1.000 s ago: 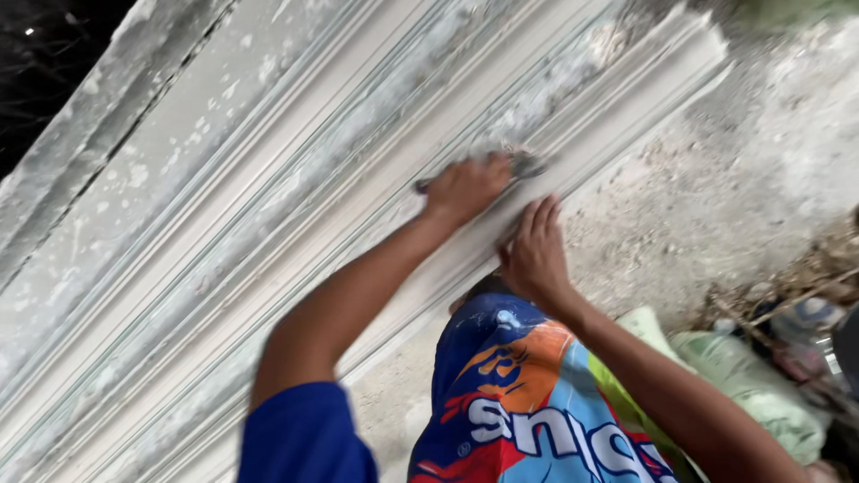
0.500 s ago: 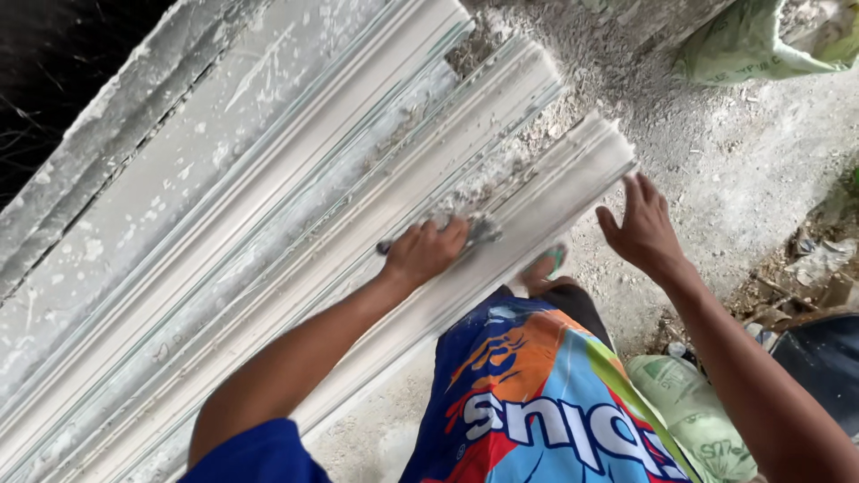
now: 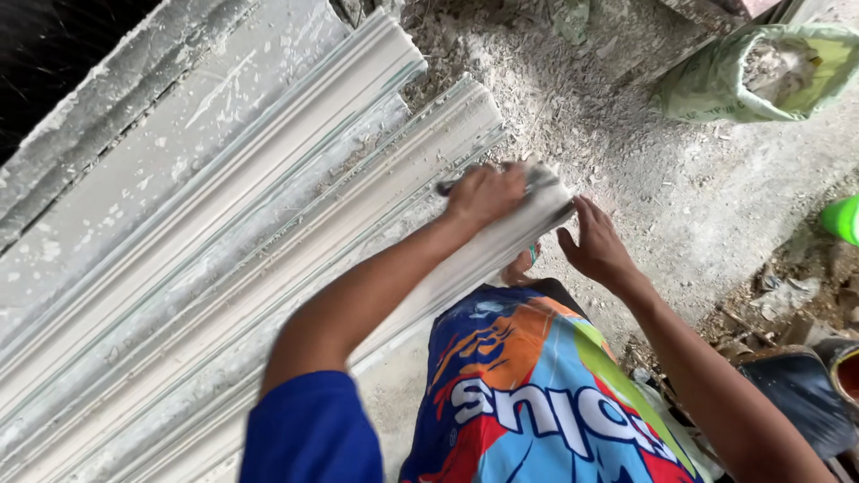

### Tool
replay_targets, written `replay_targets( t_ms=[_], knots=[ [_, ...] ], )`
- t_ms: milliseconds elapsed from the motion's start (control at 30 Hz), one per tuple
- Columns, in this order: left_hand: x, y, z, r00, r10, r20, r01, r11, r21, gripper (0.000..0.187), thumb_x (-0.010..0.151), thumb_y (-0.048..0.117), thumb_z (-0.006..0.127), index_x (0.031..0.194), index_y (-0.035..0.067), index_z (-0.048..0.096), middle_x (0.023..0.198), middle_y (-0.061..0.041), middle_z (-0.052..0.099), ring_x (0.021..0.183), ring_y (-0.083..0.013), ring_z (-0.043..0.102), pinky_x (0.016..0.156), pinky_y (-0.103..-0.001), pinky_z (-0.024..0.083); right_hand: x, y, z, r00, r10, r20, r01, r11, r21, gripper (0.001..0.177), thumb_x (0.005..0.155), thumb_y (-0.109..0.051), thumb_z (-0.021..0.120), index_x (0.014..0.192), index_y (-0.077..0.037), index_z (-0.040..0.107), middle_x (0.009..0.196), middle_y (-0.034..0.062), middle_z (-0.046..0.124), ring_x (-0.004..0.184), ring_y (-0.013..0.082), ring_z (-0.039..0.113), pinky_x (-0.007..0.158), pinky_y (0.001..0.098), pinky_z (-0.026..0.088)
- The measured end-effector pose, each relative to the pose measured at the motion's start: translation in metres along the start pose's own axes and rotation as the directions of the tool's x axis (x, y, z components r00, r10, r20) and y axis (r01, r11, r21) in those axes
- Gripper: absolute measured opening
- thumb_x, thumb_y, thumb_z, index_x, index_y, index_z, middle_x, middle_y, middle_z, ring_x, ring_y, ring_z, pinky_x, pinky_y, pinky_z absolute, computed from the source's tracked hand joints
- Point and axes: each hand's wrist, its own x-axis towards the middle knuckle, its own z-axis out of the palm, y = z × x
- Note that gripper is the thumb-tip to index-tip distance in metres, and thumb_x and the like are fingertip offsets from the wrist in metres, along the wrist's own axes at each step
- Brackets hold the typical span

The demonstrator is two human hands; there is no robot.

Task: The person uses a small brush to sweep dust and debris off stacked white molded plaster pieces. They repeatedly brush along the grooves and edges of each piece, occasionally repositioning the items to access different sides.

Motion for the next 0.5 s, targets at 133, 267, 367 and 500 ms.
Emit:
replay_targets(
  t_ms=[133, 267, 367, 500],
  knots=[
    [-0.075, -0.033, -0.049, 0.991, 0.101, 0.084, -0.098, 0.995, -0.034, 0.014, 0.084, 0.013, 0.060, 0.094, 0.012, 0.070, 0.086, -0.005, 0.066, 0.053, -0.0255, 0.067, 0.040, -0.042, 0.056, -0.012, 0.045, -0.011, 0.999, 0.032, 0.043, -0.038, 0.986, 0.162, 0.076, 0.101, -0.026, 0.058, 0.165, -0.004, 0.024, 0.162, 0.0299, 0.032, 0.148, 0.0481, 0.035, 0.121, 0.0624, 0.033],
    [-0.100, -0.039, -0.078, 0.978, 0.105, 0.183, -0.126, 0.986, 0.107, 0.023, 0.092, 0.017, 0.058, 0.112, 0.012, 0.067, 0.107, -0.007, 0.065, 0.056, -0.0238, 0.062, 0.042, -0.037, 0.054, -0.026, 0.080, -0.024, 0.994, 0.104, 0.036, -0.109, 0.922, 0.372, 0.069, 0.101, -0.023, 0.058, 0.163, -0.008, 0.033, 0.157, 0.0263, 0.043, 0.132, 0.0472, 0.053, 0.110, 0.0604, 0.046],
    [-0.052, -0.019, -0.048, 0.989, 0.059, 0.132, -0.068, 0.996, 0.063, 0.019, 0.091, 0.014, 0.058, 0.108, 0.012, 0.067, 0.103, -0.007, 0.063, 0.055, -0.0255, 0.062, 0.041, -0.039, 0.054, -0.022, 0.102, -0.029, 0.995, 0.090, 0.042, -0.098, 0.947, 0.305, 0.050, 0.101, -0.025, 0.059, 0.149, -0.011, 0.051, 0.126, 0.0190, 0.067, 0.111, 0.0423, 0.069, 0.098, 0.0576, 0.052],
    [0.047, 0.033, 0.030, 0.978, -0.147, 0.146, 0.155, 0.987, -0.044, 0.014, 0.088, 0.017, 0.056, 0.088, 0.015, 0.070, 0.094, -0.009, 0.066, 0.059, -0.0285, 0.069, 0.045, -0.043, 0.055, -0.003, 0.097, -0.038, 0.985, -0.147, -0.093, 0.155, 0.984, 0.089, 0.045, 0.102, -0.042, 0.064, 0.082, -0.002, 0.067, 0.090, 0.0209, 0.073, 0.104, 0.0467, 0.067, 0.089, 0.0568, 0.054]
  ],
)
